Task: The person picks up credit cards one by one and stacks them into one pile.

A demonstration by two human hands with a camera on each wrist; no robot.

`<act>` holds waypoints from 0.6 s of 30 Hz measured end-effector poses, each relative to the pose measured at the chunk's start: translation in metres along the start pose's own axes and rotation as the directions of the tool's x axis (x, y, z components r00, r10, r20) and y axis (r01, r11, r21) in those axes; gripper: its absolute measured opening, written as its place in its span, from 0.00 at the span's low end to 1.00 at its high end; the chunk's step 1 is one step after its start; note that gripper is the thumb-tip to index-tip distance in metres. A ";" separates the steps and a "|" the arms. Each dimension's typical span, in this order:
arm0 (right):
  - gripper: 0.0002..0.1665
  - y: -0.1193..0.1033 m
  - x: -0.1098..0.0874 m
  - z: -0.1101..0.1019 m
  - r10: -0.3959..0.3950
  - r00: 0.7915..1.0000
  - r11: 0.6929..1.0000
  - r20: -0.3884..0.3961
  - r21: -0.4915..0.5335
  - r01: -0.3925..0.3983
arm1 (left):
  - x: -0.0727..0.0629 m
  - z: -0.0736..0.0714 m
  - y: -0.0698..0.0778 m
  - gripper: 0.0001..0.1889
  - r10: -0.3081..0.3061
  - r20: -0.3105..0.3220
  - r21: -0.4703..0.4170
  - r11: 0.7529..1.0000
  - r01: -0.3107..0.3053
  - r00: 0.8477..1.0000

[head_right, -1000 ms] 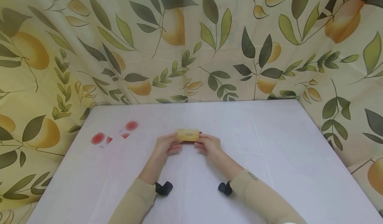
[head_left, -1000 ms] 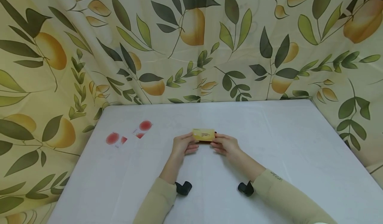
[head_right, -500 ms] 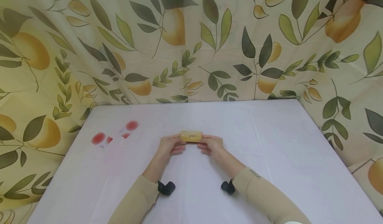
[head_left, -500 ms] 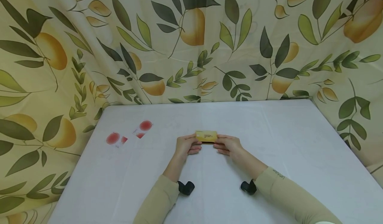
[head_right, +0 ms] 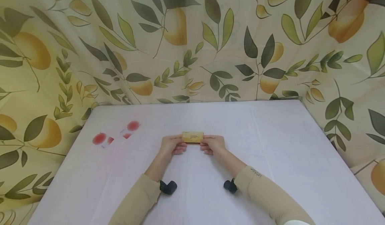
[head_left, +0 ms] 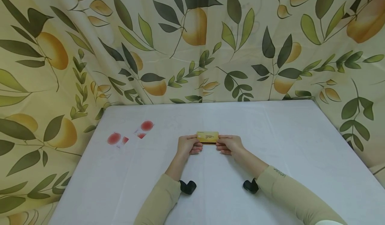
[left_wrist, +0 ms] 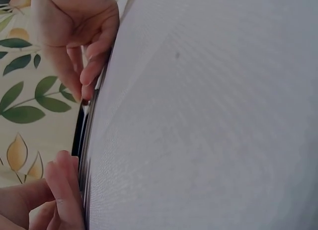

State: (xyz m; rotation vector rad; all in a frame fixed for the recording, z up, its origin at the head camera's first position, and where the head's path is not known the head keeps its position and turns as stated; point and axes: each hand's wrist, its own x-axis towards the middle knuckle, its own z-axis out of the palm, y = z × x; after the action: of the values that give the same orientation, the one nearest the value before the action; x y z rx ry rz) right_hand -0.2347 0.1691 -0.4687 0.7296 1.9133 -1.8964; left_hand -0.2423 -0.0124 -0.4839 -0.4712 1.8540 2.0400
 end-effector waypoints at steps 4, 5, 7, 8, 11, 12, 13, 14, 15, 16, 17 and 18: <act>0.21 0.000 -0.001 0.000 -0.025 1.000 1.000 0.002 -0.018 0.025 | -0.001 0.001 0.001 0.19 0.014 -0.002 0.009 1.000 -0.014 1.000; 0.21 0.000 -0.001 0.000 -0.029 1.000 0.999 0.002 -0.021 0.029 | -0.002 0.001 0.001 0.19 0.017 -0.003 0.011 1.000 -0.017 1.000; 0.21 0.000 -0.001 -0.001 -0.039 0.999 0.999 0.005 -0.032 0.040 | -0.002 0.002 0.002 0.19 0.026 -0.007 0.017 1.000 -0.026 1.000; 0.20 0.000 -0.001 -0.001 -0.044 0.999 0.998 0.007 -0.036 0.045 | -0.002 0.002 0.002 0.19 0.031 -0.010 0.021 0.999 -0.031 0.999; 0.20 0.000 -0.002 -0.001 -0.051 0.999 0.997 0.011 -0.049 0.052 | -0.002 0.002 0.002 0.18 0.042 -0.021 0.033 0.999 -0.041 0.999; 0.20 0.000 -0.001 -0.001 -0.053 0.999 0.997 0.011 -0.052 0.054 | -0.002 0.002 0.002 0.18 0.046 -0.024 0.038 0.998 -0.045 0.999; 0.20 0.000 -0.001 -0.001 -0.053 0.999 0.997 0.010 -0.055 0.053 | -0.002 0.003 0.002 0.18 0.048 -0.027 0.040 0.998 -0.047 0.998; 0.20 0.000 -0.001 -0.001 -0.052 0.999 0.997 0.008 -0.058 0.053 | -0.002 0.003 0.002 0.18 0.052 -0.029 0.044 0.998 -0.051 0.998; 0.20 0.001 0.000 -0.001 -0.052 0.999 0.997 0.005 -0.059 0.052 | -0.002 0.003 0.002 0.18 0.054 -0.032 0.047 0.997 -0.053 0.998; 0.20 0.001 0.000 -0.001 -0.052 0.999 0.997 0.003 -0.062 0.052 | -0.002 0.003 0.002 0.17 0.057 -0.034 0.052 0.997 -0.055 0.998; 0.19 0.001 0.000 -0.001 -0.054 0.999 0.997 0.001 -0.063 0.054 | -0.002 0.003 0.002 0.17 0.058 -0.038 0.054 0.997 -0.056 0.998; 0.19 0.002 0.001 -0.001 -0.055 0.998 0.996 0.000 -0.065 0.055 | -0.001 0.003 0.002 0.17 0.060 -0.041 0.058 0.997 -0.058 0.997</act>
State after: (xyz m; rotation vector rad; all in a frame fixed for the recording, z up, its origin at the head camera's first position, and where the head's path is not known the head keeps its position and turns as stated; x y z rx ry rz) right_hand -0.2341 0.1702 -0.4705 0.6652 2.0061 -1.8563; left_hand -0.2418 -0.0099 -0.4816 -0.4536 1.9675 2.0243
